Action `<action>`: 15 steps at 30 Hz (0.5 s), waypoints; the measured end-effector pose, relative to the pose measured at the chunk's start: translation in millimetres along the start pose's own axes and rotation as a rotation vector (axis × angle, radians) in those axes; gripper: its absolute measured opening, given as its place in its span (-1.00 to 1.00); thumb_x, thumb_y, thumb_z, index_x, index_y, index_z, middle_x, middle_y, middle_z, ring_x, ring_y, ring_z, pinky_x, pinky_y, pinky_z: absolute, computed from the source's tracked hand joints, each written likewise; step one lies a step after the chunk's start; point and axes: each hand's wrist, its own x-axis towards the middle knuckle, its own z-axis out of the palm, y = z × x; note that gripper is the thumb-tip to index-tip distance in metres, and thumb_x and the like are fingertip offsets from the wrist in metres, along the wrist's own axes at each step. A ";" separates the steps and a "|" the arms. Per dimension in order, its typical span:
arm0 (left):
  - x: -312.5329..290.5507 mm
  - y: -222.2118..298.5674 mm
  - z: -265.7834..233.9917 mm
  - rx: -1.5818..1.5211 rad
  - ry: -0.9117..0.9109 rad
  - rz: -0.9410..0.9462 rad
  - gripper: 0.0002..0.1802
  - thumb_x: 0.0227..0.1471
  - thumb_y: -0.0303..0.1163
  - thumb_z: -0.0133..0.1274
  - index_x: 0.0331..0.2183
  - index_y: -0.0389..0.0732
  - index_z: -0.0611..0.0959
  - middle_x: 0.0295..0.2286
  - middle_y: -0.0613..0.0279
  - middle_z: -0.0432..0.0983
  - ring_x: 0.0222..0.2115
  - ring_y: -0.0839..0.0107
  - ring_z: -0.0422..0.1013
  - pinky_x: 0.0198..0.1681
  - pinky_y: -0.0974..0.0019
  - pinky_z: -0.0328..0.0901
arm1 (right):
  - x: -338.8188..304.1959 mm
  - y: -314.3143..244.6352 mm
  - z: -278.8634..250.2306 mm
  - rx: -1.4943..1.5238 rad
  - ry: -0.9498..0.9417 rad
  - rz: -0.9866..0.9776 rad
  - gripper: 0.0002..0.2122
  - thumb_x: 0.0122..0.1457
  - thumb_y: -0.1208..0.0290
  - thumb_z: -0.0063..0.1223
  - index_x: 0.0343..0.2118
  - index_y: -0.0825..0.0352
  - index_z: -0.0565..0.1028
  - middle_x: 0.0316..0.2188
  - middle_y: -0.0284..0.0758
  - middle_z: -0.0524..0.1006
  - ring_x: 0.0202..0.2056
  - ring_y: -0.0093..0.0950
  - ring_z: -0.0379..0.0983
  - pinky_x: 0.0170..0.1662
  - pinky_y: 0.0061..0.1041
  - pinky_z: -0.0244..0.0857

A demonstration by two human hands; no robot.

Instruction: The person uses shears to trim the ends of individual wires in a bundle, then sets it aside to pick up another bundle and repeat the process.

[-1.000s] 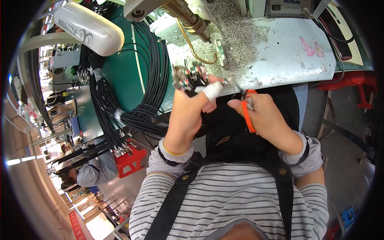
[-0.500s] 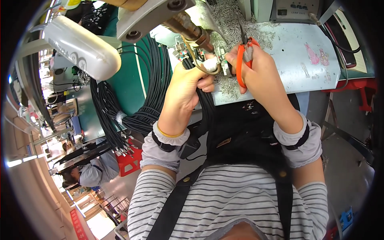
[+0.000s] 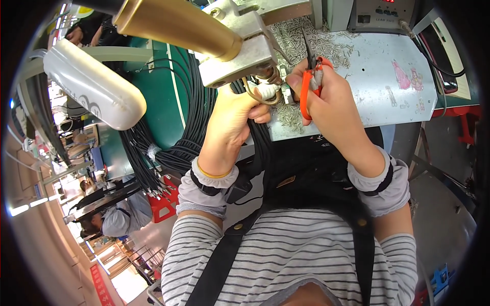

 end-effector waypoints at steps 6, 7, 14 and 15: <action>-4.0 -0.1 -2.0 0.052 0.000 0.009 -0.80 -0.12 -0.51 0.02 -0.36 -0.32 0.42 -0.63 0.30 0.31 -0.78 0.65 0.08 -0.72 0.55 0.02 | -2.6 -2.3 1.3 -0.023 -0.005 0.019 -0.88 0.07 0.42 -0.08 -0.46 0.38 0.32 -0.70 -0.50 0.22 -0.73 -0.75 0.11 -0.70 -0.73 0.10; -4.4 -0.4 -1.8 0.044 0.001 0.002 -0.80 -0.12 -0.51 0.02 -0.36 -0.32 0.43 -0.63 0.29 0.32 -0.77 0.63 0.12 -0.71 0.54 0.05 | -3.2 -1.4 0.6 0.003 -0.006 0.005 -0.87 0.07 0.42 -0.08 -0.46 0.37 0.31 -0.70 -0.50 0.22 -0.73 -0.75 0.12 -0.70 -0.74 0.09; -38.2 -7.1 10.7 -0.012 0.154 -0.029 -0.80 -0.12 -0.51 0.02 -0.35 -0.34 0.47 -0.58 0.25 0.39 -0.61 0.46 0.34 -0.58 0.42 0.28 | -21.8 -13.1 -11.8 0.171 -0.067 -0.021 -0.87 0.07 0.43 -0.07 -0.48 0.40 0.34 -0.67 -0.45 0.29 -0.72 -0.71 0.18 -0.67 -0.75 0.09; -43.5 -10.2 8.7 0.032 0.151 0.011 -0.80 -0.12 -0.50 0.02 -0.34 -0.34 0.48 -0.56 0.23 0.40 -0.56 0.42 0.37 -0.54 0.39 0.32 | -24.5 -11.0 -10.7 -0.037 0.012 -0.204 -0.87 0.07 0.44 -0.06 -0.49 0.41 0.35 -0.65 -0.43 0.32 -0.71 -0.71 0.20 -0.66 -0.75 0.10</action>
